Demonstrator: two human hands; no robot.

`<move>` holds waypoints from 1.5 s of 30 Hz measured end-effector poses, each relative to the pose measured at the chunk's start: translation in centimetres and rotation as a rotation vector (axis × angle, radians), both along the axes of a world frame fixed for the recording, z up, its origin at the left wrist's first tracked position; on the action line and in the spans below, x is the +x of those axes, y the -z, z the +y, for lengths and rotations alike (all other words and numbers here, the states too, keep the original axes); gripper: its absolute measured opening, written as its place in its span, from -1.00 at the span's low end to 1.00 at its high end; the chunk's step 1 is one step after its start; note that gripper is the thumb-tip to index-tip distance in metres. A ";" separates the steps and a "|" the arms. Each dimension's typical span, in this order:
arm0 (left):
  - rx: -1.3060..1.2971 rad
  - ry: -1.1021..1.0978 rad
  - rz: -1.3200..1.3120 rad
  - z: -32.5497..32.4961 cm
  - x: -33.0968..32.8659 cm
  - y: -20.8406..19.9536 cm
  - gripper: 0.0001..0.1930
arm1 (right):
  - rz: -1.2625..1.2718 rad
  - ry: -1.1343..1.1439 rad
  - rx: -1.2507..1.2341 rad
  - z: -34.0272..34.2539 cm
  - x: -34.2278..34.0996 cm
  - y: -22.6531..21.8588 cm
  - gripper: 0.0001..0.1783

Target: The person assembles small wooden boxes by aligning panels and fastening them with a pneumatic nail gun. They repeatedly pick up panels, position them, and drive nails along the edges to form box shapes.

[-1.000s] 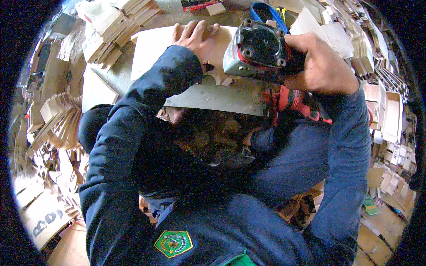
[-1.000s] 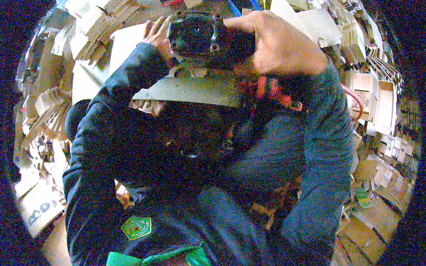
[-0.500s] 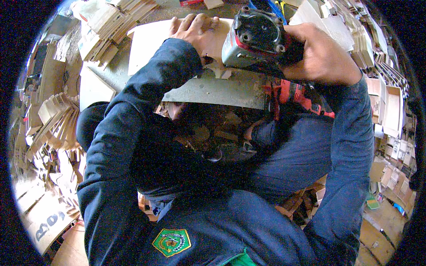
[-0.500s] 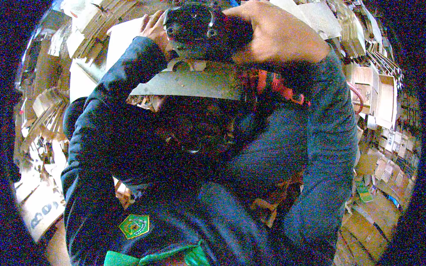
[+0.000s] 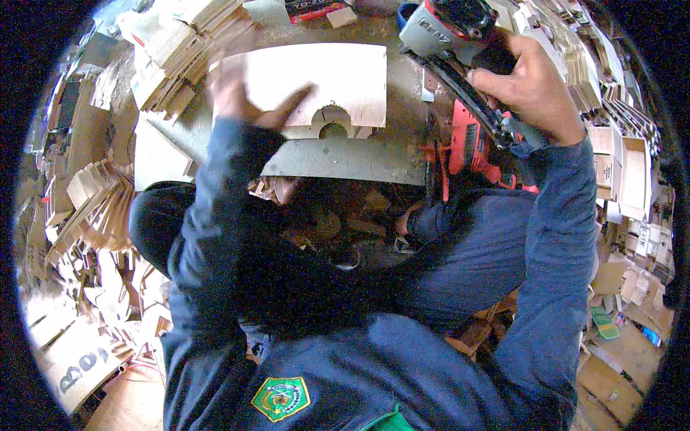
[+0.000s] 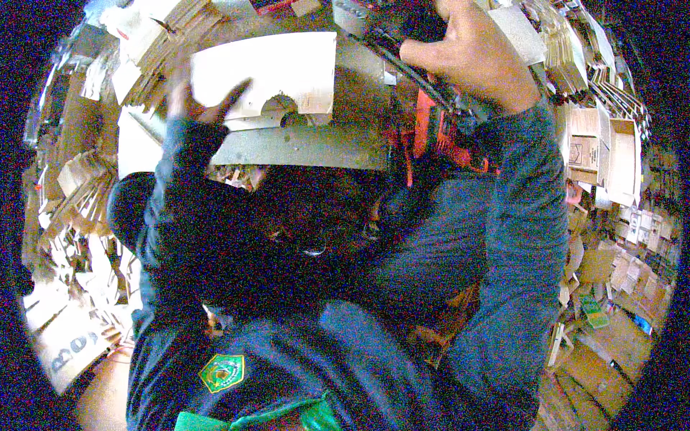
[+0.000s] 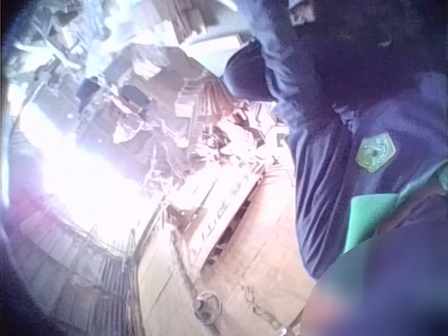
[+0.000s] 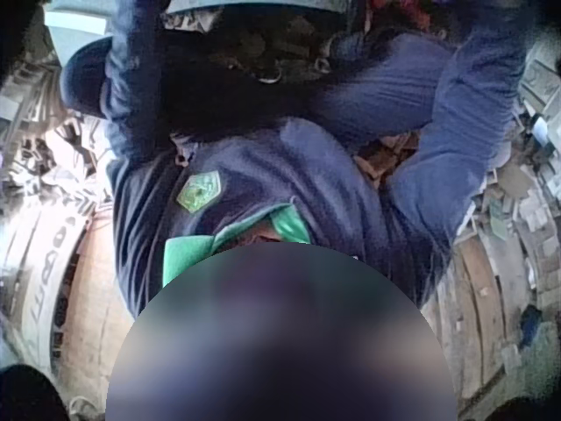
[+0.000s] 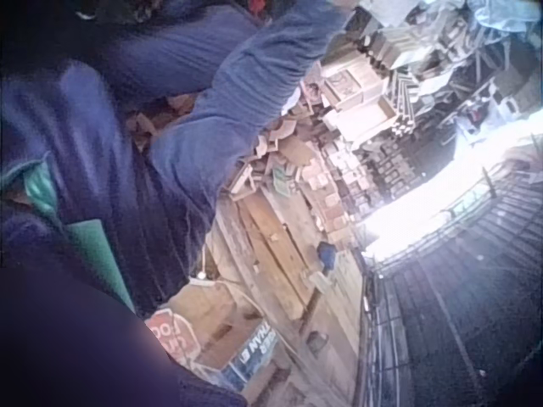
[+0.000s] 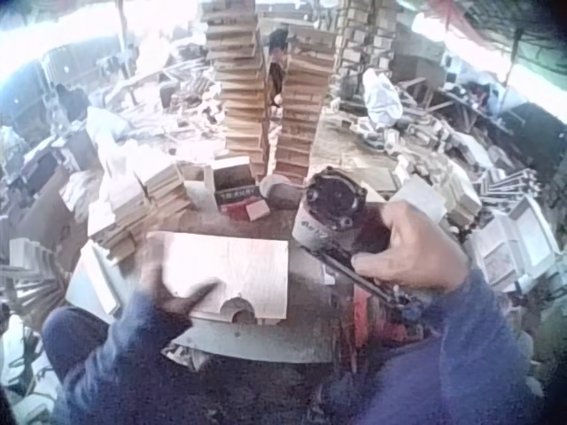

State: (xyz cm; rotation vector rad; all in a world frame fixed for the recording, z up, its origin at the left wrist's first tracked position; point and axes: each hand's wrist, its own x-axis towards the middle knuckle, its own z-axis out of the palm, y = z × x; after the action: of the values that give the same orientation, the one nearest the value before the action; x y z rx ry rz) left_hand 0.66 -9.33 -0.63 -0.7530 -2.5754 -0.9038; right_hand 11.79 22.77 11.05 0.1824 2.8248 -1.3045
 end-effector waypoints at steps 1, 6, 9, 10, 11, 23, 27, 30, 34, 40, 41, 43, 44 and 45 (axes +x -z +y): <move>0.253 -0.203 0.068 -1.0 1.2 0.3 -0.25 | -0.007 0.016 -0.014 0.0 0.2 0.1 -0.62; 1.514 -0.665 -1.469 -1.8 5.9 4.2 -0.48 | 0.092 0.078 0.122 -0.8 1.3 -0.3 -0.64; 1.824 -0.270 -1.298 1.5 6.3 6.6 -0.59 | 0.086 0.102 0.048 -1.4 2.4 -0.5 -0.66; 1.888 -0.098 -1.172 2.6 6.2 7.1 -0.67 | 0.091 0.119 0.058 -1.5 2.8 -0.6 -0.67; 1.879 -0.076 -1.177 3.6 6.4 7.4 -0.73 | 0.100 0.130 0.038 -1.5 3.1 -0.6 -0.68; 1.870 0.075 -1.486 11.8 13.8 7.7 -0.62 | -0.003 0.326 -0.069 -1.7 7.8 -2.6 -0.56; 1.672 0.077 -1.502 11.6 14.1 8.2 -0.65 | -0.031 0.346 0.016 -1.7 8.0 -3.0 -0.53; 1.495 0.131 -1.424 11.4 14.1 9.2 -0.69 | -0.041 0.458 -0.045 -1.5 7.8 -2.4 -0.54; 1.453 0.140 -1.391 11.4 14.7 9.2 -0.69 | -0.052 0.519 -0.127 -1.8 7.4 -1.4 -0.52; 1.205 -0.011 -1.449 11.3 14.8 7.4 -0.60 | -0.049 0.349 -0.080 -3.2 6.0 -1.6 -0.57; 1.269 0.008 -1.466 11.3 14.7 7.2 -0.58 | -0.115 0.321 -0.094 -3.3 5.7 -1.7 -0.52; 1.318 0.079 -1.513 11.5 14.6 6.8 -0.54 | -0.208 0.282 -0.127 -3.6 5.2 -1.9 -0.45; 1.281 0.029 -1.531 11.6 14.5 6.6 -0.52 | -0.236 0.271 -0.145 -3.7 5.0 -2.0 -0.43; 1.276 0.026 -1.540 11.8 14.5 6.4 -0.49 | -0.230 0.277 -0.163 -3.9 5.0 -2.0 -0.44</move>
State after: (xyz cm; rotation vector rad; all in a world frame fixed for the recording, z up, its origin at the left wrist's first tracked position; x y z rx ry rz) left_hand 15.14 2.46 -7.03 0.5642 -1.7197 -3.4326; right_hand 16.75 18.86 13.02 0.6914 2.5542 -1.4472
